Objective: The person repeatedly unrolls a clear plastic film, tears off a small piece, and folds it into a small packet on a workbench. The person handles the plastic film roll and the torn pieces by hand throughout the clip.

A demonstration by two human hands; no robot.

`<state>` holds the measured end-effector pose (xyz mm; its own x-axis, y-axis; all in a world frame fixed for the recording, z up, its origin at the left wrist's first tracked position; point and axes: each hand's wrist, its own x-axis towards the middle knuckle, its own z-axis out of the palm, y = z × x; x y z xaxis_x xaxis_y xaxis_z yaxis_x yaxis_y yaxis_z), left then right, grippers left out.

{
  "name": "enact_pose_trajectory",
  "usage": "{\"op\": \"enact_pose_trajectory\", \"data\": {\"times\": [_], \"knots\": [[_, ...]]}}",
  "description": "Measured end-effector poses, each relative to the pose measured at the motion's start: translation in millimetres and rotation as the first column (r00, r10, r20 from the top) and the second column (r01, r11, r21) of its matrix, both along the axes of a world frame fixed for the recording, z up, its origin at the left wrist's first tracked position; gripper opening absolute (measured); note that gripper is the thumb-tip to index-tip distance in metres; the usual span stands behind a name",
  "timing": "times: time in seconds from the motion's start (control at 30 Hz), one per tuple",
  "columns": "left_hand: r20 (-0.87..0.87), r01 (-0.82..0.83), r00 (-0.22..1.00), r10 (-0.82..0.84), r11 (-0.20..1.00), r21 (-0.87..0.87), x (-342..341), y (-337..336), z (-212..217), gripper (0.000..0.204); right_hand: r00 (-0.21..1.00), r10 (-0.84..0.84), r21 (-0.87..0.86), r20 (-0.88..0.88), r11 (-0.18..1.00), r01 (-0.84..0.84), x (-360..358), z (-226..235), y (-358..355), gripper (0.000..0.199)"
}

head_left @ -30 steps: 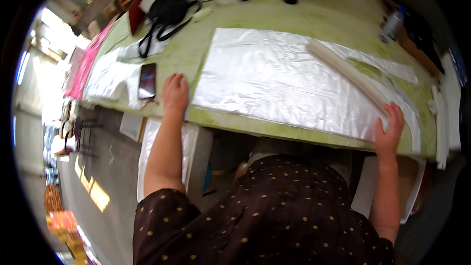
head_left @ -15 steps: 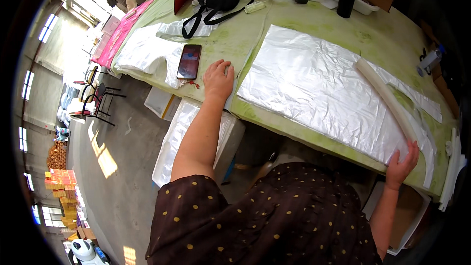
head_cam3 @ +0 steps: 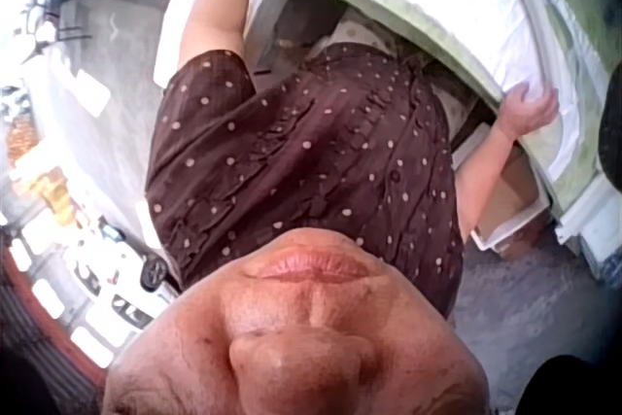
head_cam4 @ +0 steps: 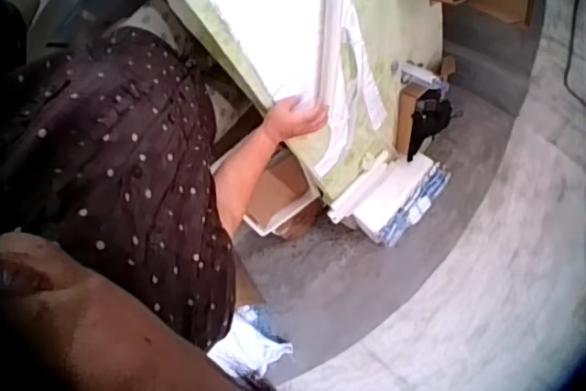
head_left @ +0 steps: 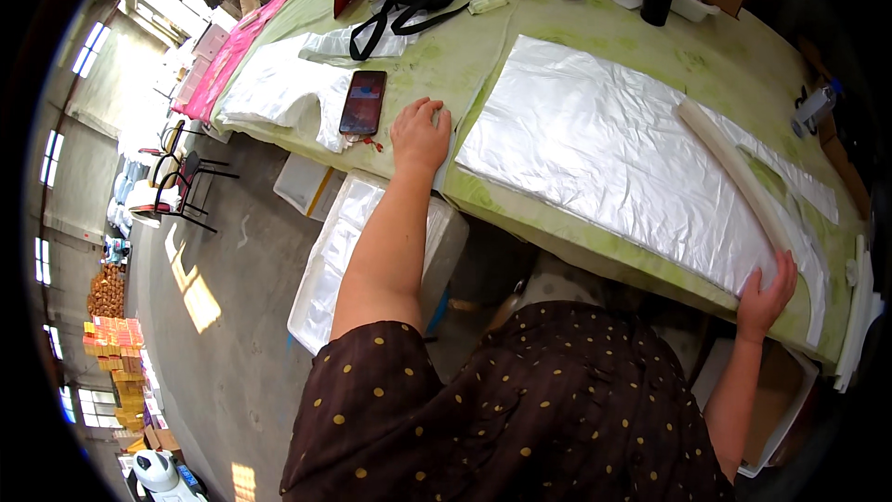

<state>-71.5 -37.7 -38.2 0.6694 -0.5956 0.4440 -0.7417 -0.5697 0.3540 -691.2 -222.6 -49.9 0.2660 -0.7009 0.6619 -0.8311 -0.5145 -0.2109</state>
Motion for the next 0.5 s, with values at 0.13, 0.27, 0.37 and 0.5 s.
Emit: {"op": "enact_pose_trajectory", "data": {"times": [0.13, 0.27, 0.37, 0.5], "knots": [[-0.002, 0.024, 1.0, -0.024, 1.0, -0.015, -1, -8, 3, 0.032, 0.999, -0.02, -0.042, -0.035, 0.999, 0.019, -3, 0, 0, 0.054], [0.059, 0.026, 0.998, -0.027, 1.0, 0.015, 11, -12, -6, 0.032, 1.0, -0.024, -0.09, 0.005, 0.996, 0.024, 3, 0, 2, 0.054], [0.088, 0.03, 0.996, -0.031, 0.999, 0.012, 20, -9, -10, 0.031, 0.999, -0.033, -0.078, -0.002, 0.996, 0.033, 11, 7, 4, 0.054], [0.065, 0.043, 0.997, -0.045, 0.998, 0.035, 15, -6, -6, 0.031, 0.998, -0.052, -0.018, 0.035, 0.998, 0.053, 16, 15, 9, 0.053]]}}
